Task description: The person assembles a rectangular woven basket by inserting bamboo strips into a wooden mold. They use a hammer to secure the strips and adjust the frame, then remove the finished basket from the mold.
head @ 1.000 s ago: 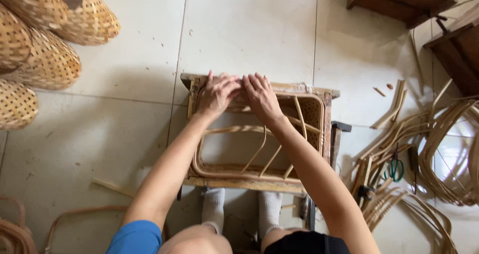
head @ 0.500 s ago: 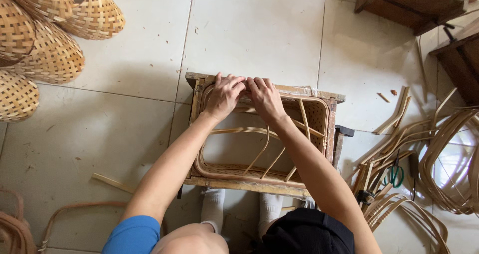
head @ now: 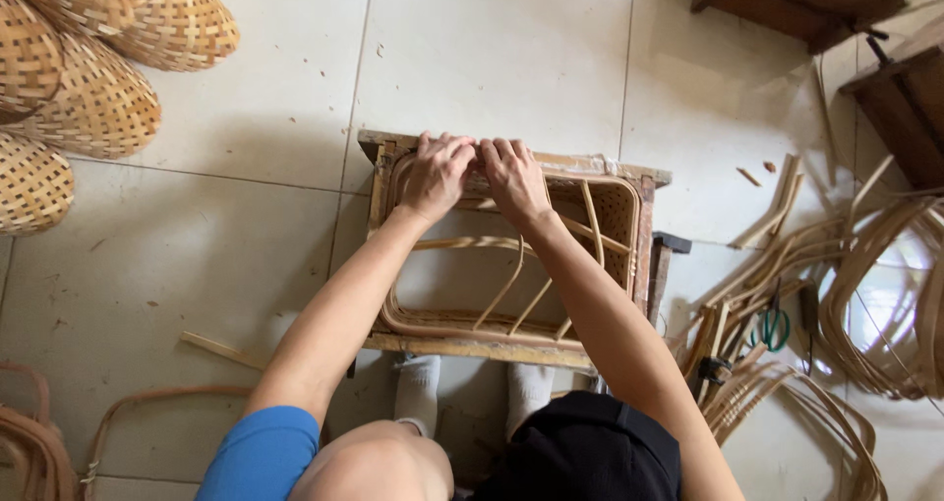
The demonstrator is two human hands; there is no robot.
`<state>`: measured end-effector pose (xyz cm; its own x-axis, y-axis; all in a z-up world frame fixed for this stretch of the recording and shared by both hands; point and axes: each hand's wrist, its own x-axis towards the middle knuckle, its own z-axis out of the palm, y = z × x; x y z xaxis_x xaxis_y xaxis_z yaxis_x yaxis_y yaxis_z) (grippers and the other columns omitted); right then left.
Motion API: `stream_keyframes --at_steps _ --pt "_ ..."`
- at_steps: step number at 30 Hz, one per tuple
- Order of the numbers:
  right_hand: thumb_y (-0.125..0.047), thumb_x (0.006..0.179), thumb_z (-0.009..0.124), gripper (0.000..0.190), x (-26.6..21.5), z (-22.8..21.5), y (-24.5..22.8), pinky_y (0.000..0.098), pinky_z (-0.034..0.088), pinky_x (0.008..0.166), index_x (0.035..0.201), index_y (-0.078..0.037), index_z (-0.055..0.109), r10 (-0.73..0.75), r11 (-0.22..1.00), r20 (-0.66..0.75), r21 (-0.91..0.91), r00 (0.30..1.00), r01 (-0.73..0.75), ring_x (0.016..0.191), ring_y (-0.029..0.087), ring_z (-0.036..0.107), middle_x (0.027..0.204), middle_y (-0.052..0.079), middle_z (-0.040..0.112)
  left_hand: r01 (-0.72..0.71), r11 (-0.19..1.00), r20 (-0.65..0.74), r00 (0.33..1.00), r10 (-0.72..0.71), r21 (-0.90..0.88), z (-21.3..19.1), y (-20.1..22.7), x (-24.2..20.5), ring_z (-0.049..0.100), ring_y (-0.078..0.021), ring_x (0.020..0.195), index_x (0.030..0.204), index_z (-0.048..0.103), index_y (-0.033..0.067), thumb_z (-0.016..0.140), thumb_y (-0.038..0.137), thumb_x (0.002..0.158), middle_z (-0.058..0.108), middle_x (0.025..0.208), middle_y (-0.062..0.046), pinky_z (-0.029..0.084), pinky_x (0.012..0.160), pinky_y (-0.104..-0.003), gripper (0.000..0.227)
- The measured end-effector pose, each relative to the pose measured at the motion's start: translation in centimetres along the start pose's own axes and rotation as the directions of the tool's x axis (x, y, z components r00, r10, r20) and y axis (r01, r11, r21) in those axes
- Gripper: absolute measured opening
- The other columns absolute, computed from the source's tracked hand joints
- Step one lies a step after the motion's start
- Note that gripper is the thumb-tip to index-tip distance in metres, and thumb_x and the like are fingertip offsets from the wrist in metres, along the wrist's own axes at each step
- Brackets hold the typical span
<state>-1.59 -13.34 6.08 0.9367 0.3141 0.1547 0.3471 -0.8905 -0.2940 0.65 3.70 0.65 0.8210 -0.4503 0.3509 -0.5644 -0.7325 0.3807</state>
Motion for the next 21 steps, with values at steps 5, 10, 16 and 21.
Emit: stream_keyframes --at_steps 5,10,16,21 --pt "-0.019 0.107 0.054 0.034 -0.6 -4.2 3.1 0.0427 0.042 0.110 0.138 -0.008 0.059 0.339 0.611 0.189 0.701 0.922 -0.368 0.132 0.027 0.051 0.143 0.008 0.054 0.020 0.996 -0.027 0.999 -0.022 -0.082 -1.2 0.0 1.8 0.067 -0.0236 0.113 0.100 0.072 0.0094 0.072 0.007 0.093 0.073 0.120 -0.007 0.041 0.111 -0.056 0.007" --pt "-0.009 0.101 0.059 0.038 -14.3 -7.9 13.3 0.0356 0.051 0.113 0.139 -0.006 0.059 0.583 0.663 -0.066 0.614 0.810 -0.427 0.131 0.026 0.060 0.146 0.014 0.058 -0.015 0.997 -0.058 0.998 0.011 -0.080 -0.7 0.4 0.7 0.067 -0.0237 0.112 0.097 0.074 0.0130 0.080 0.016 0.087 0.074 0.118 -0.006 0.036 0.112 -0.060 0.011" --pt "-0.016 0.101 0.064 0.025 -33.7 -5.6 26.5 0.0372 0.056 0.089 0.123 -0.007 0.073 0.860 0.504 -0.191 0.461 0.473 -0.731 0.100 0.024 0.070 0.117 0.015 0.072 -0.044 0.996 -0.020 0.999 0.043 -0.076 -2.1 1.4 1.2 0.067 -0.0234 0.113 0.099 0.077 0.0170 0.078 0.022 0.091 0.073 0.123 -0.004 0.036 0.118 -0.061 0.010" --pt "-0.018 0.098 0.067 0.023 -39.0 -2.9 32.6 0.0420 0.056 0.088 0.116 -0.004 0.073 0.898 0.430 -0.225 0.272 0.378 -0.861 0.098 0.030 0.070 0.112 0.017 0.073 -0.027 0.998 0.022 0.999 0.028 -0.060 -2.9 2.0 1.2 0.069 -0.0235 0.116 0.103 0.076 0.0148 0.076 0.022 0.096 0.073 0.127 -0.004 0.035 0.122 -0.063 0.010"
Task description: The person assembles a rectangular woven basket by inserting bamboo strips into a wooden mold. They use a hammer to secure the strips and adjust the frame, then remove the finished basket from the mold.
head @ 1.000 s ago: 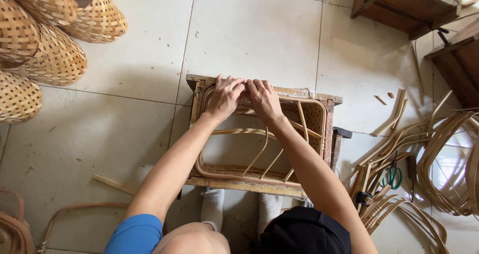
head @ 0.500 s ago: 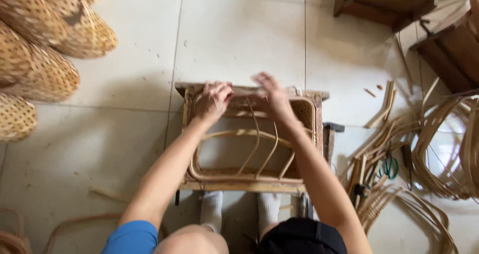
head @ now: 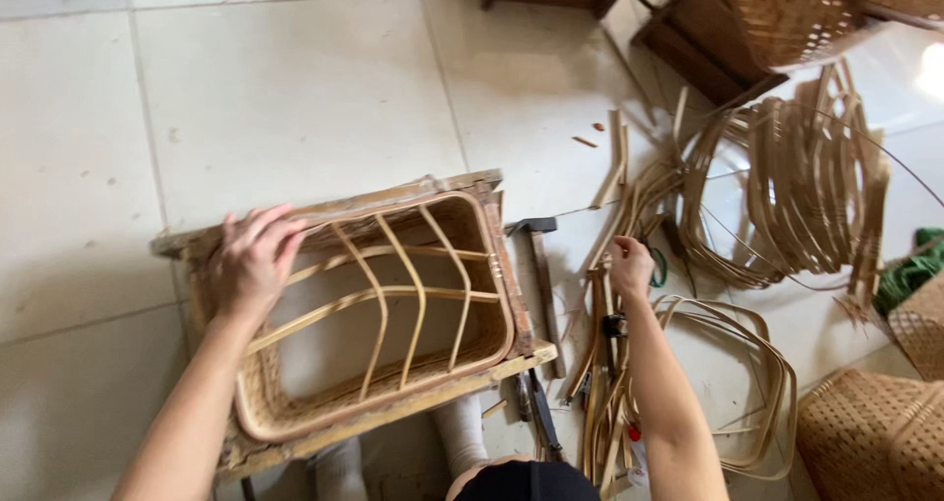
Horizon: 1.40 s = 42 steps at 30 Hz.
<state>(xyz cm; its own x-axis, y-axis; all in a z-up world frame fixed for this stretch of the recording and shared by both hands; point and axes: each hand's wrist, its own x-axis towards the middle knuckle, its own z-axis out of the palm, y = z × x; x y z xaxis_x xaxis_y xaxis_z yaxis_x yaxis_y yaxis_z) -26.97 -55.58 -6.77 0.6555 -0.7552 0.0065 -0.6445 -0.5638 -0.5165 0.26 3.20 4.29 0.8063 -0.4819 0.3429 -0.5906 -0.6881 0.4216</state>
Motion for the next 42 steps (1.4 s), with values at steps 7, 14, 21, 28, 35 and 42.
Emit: stream_keyframes --at_steps 7,14,21,28,35,42 --pt "-0.005 0.089 0.061 0.054 5.9 4.1 -1.1 0.0490 0.049 0.096 0.142 -0.014 0.058 -0.065 0.962 0.147 -0.256 0.987 0.101 0.115 0.040 0.057 0.129 0.020 0.059 0.036 0.999 0.039 0.999 -0.037 0.015 0.6 -0.1 0.3 0.069 -0.0209 0.114 0.106 0.076 0.0153 0.075 0.023 0.096 0.072 0.132 -0.003 0.035 0.125 -0.064 0.013" --pt "0.002 0.093 0.061 0.035 7.7 5.3 -3.5 0.0443 0.056 0.096 0.120 -0.016 0.074 -0.285 0.871 0.168 -0.366 0.944 0.328 0.110 0.033 0.067 0.112 0.008 0.070 0.028 0.998 0.050 0.998 -0.030 0.048 0.5 -0.3 0.4 0.069 -0.0218 0.114 0.102 0.075 0.0162 0.075 0.023 0.091 0.072 0.128 -0.004 0.038 0.121 -0.061 0.013" --pt "0.001 0.101 0.073 0.015 7.7 1.4 -14.6 0.0396 0.060 0.092 0.112 -0.009 0.068 -0.689 0.690 -0.321 -0.016 0.649 0.724 0.107 0.026 0.067 0.111 0.010 0.070 0.005 0.999 0.005 1.000 -0.005 -0.041 -1.4 1.4 1.4 0.066 -0.0256 0.113 0.103 0.075 0.0130 0.075 0.018 0.091 0.071 0.122 -0.005 0.042 0.111 -0.059 0.013" --pt "-0.009 0.114 0.056 0.023 0.0 -4.9 -32.2 0.0312 0.057 0.065 0.135 -0.004 0.064 -0.711 0.703 0.070 0.057 0.699 0.709 0.078 0.021 0.065 0.097 0.015 0.070 0.035 0.998 -0.025 0.999 -0.037 -0.050 -1.2 0.2 0.0 0.067 -0.0243 0.116 0.100 0.075 0.0137 0.076 0.020 0.094 0.072 0.124 -0.004 0.037 0.113 -0.067 0.009" --pt "-0.029 0.110 0.050 0.037 -13.7 -0.9 -46.1 0.0225 0.031 0.041 0.134 -0.006 0.068 -0.415 0.490 0.562 0.800 0.715 -0.345 0.051 0.010 0.034 0.064 0.001 0.045 0.045 0.997 -0.022 0.999 -0.047 -0.062 -0.6 -0.7 -0.3 0.066 -0.0252 0.116 0.096 0.072 0.0146 0.076 0.023 0.091 0.072 0.121 -0.005 0.033 0.113 -0.068 0.010" --pt "-0.030 0.114 0.040 0.035 -19.9 8.0 -49.0 0.0314 0.046 0.056 0.110 -0.001 0.061 -0.583 0.704 0.238 0.626 0.777 0.337 0.063 0.015 0.057 0.079 0.011 0.066 0.074 0.993 -0.036 0.996 -0.077 -0.091 1.0 -2.1 -0.7 0.067 -0.0226 0.115 0.099 0.072 0.0137 0.075 0.019 0.094 0.073 0.119 -0.003 0.034 0.115 -0.068 0.008"
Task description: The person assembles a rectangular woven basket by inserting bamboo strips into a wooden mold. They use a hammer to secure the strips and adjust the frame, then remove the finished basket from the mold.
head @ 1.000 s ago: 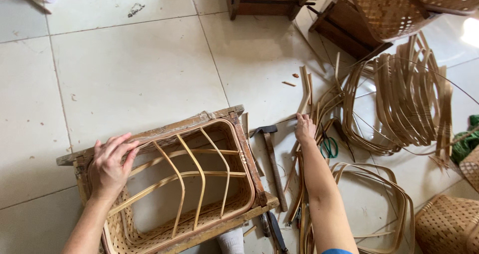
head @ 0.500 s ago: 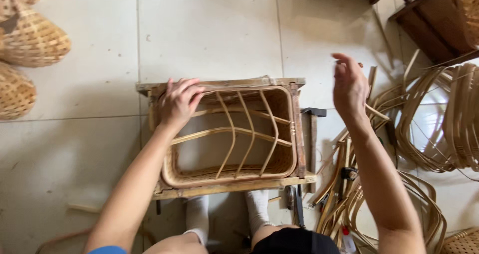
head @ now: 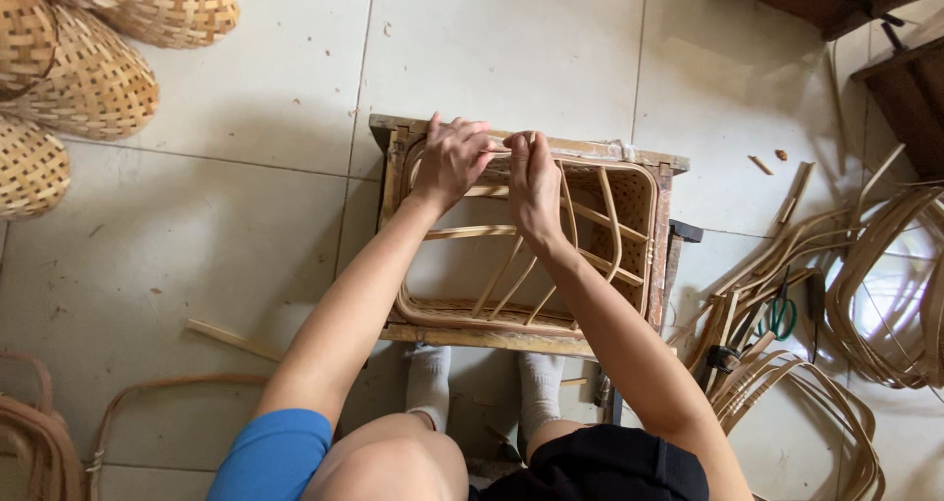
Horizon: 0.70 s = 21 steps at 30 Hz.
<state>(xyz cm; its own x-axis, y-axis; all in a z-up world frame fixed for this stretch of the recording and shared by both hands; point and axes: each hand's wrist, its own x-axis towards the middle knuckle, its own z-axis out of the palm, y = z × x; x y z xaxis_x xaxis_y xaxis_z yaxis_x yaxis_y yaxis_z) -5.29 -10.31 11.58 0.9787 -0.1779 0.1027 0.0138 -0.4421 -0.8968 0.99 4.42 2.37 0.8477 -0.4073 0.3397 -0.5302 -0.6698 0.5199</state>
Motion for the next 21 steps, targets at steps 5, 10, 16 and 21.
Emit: stream_keyframes --at_steps 5,10,16,21 --pt "-0.029 0.112 0.039 0.032 0.3 2.7 3.3 0.0357 0.052 0.054 0.113 -0.003 0.057 0.228 0.972 0.067 0.037 0.971 -0.231 0.064 0.016 0.060 0.085 0.013 0.069 -0.036 0.999 -0.075 0.996 0.039 0.033 2.1 -1.2 0.1 0.066 -0.0230 0.114 0.098 0.072 0.0127 0.080 0.023 0.089 0.073 0.121 -0.005 0.033 0.114 -0.070 0.015" --pt "-0.028 0.112 0.038 0.032 0.4 4.0 5.6 0.0365 0.059 0.058 0.109 -0.002 0.056 0.196 0.978 0.130 0.047 0.972 -0.204 0.071 0.020 0.071 0.091 0.017 0.073 -0.004 1.000 -0.075 0.997 0.006 0.029 2.9 -1.9 -0.4 0.067 -0.0220 0.118 0.097 0.074 0.0144 0.075 0.014 0.091 0.073 0.123 -0.004 0.031 0.118 -0.069 0.007" --pt "-0.018 0.108 0.044 0.027 0.8 4.6 10.0 0.0454 0.057 0.058 0.106 0.007 0.053 0.229 0.914 0.242 -0.386 0.943 -0.123 0.072 0.038 0.072 0.085 0.030 0.069 -0.016 0.998 -0.050 0.999 0.019 0.063 2.2 -0.8 0.0 0.066 -0.0232 0.113 0.095 0.074 0.0122 0.075 0.016 0.092 0.073 0.119 -0.006 0.030 0.113 -0.073 0.005" --pt "-0.004 0.092 0.051 0.023 0.0 6.0 13.6 0.0519 0.057 0.058 0.107 0.014 0.053 -0.069 0.820 0.301 -0.526 0.951 0.226 0.070 0.046 0.068 0.088 0.033 0.063 -0.001 0.998 -0.064 0.998 0.005 0.059 1.8 -0.5 -0.5 0.067 -0.0227 0.115 0.094 0.072 0.0120 0.070 0.010 0.095 0.074 0.118 -0.004 0.028 0.114 -0.074 0.003"
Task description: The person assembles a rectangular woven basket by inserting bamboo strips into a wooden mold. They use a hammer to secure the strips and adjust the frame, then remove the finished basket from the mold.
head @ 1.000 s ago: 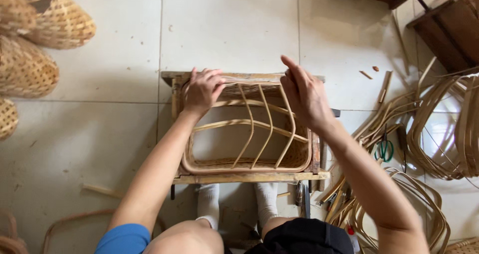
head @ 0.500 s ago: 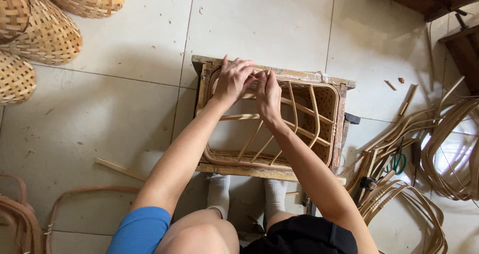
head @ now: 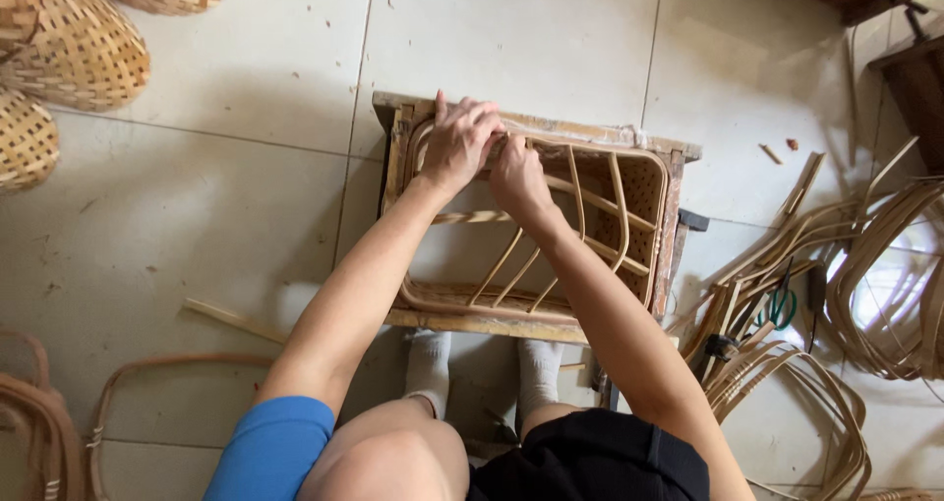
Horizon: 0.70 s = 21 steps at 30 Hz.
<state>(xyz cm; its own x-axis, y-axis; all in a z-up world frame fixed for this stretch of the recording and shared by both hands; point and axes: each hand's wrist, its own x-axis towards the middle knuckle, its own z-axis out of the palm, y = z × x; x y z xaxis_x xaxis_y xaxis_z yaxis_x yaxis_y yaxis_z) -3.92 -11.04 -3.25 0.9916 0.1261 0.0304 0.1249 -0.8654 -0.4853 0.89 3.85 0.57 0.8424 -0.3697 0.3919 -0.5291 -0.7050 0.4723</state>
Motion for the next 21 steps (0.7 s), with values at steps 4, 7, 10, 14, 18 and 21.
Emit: stream_keyframes --at_steps 4,7,10,14,18,21 --pt "-0.004 0.093 0.051 0.027 0.6 0.7 1.3 0.0487 0.060 0.059 0.109 0.018 0.051 0.108 0.994 0.134 0.009 0.985 -0.110 0.072 0.041 0.068 0.090 0.033 0.060 0.010 1.000 0.051 0.999 -0.010 0.002 0.3 -0.1 0.6 0.067 -0.0236 0.113 0.094 0.072 0.0111 0.071 0.011 0.094 0.073 0.117 -0.006 0.027 0.114 -0.075 0.001" --pt "-0.004 0.091 0.052 0.028 1.2 0.5 1.8 0.0456 0.060 0.061 0.107 0.020 0.052 -0.060 0.937 0.278 -0.315 0.959 0.150 0.074 0.037 0.069 0.095 0.034 0.059 0.018 1.000 0.042 0.999 -0.018 0.005 0.6 -0.2 0.9 0.067 -0.0227 0.113 0.093 0.071 0.0103 0.072 0.013 0.094 0.073 0.117 -0.007 0.027 0.114 -0.076 0.004" --pt "-0.004 0.094 0.053 0.026 0.8 0.7 1.9 0.0445 0.060 0.060 0.104 0.021 0.053 -0.101 0.908 0.306 -0.359 0.947 0.213 0.074 0.038 0.069 0.096 0.035 0.059 0.032 0.999 0.051 0.998 -0.032 -0.005 1.1 -0.4 0.2 0.067 -0.0225 0.113 0.091 0.071 0.0106 0.073 0.015 0.092 0.073 0.116 -0.006 0.027 0.114 -0.076 0.005" --pt "-0.002 0.094 0.053 0.025 1.2 0.9 2.2 0.0461 0.060 0.063 0.105 0.020 0.053 0.104 0.994 0.209 -0.052 0.972 -0.095 0.077 0.041 0.069 0.091 0.035 0.061 0.004 1.000 -0.003 1.000 -0.004 -0.003 2.2 -1.2 0.5 0.067 -0.0235 0.111 0.091 0.071 0.0099 0.072 0.014 0.094 0.074 0.115 -0.008 0.029 0.112 -0.075 0.005" --pt "-0.004 0.094 0.053 0.024 1.7 1.4 1.8 0.0466 0.061 0.067 0.105 0.017 0.054 0.180 0.984 0.188 -0.022 0.965 -0.179 0.079 0.041 0.071 0.089 0.032 0.064 0.012 0.999 -0.012 1.000 -0.013 -0.038 3.4 -1.6 0.6 0.067 -0.0213 0.108 0.088 0.071 0.0098 0.071 0.013 0.099 0.074 0.113 -0.007 0.036 0.113 -0.072 0.011" --pt "-0.005 0.089 0.058 0.024 0.9 1.0 0.4 0.0478 0.060 0.068 0.103 0.015 0.055 0.075 0.993 0.074 -0.093 0.994 -0.068 0.082 0.043 0.070 0.090 0.032 0.065 -0.012 1.000 -0.085 0.996 0.014 0.025 2.7 -0.8 0.0 0.067 -0.0228 0.115 0.087 0.072 0.0147 0.071 0.011 0.097 0.074 0.117 -0.005 0.038 0.117 -0.067 0.010"
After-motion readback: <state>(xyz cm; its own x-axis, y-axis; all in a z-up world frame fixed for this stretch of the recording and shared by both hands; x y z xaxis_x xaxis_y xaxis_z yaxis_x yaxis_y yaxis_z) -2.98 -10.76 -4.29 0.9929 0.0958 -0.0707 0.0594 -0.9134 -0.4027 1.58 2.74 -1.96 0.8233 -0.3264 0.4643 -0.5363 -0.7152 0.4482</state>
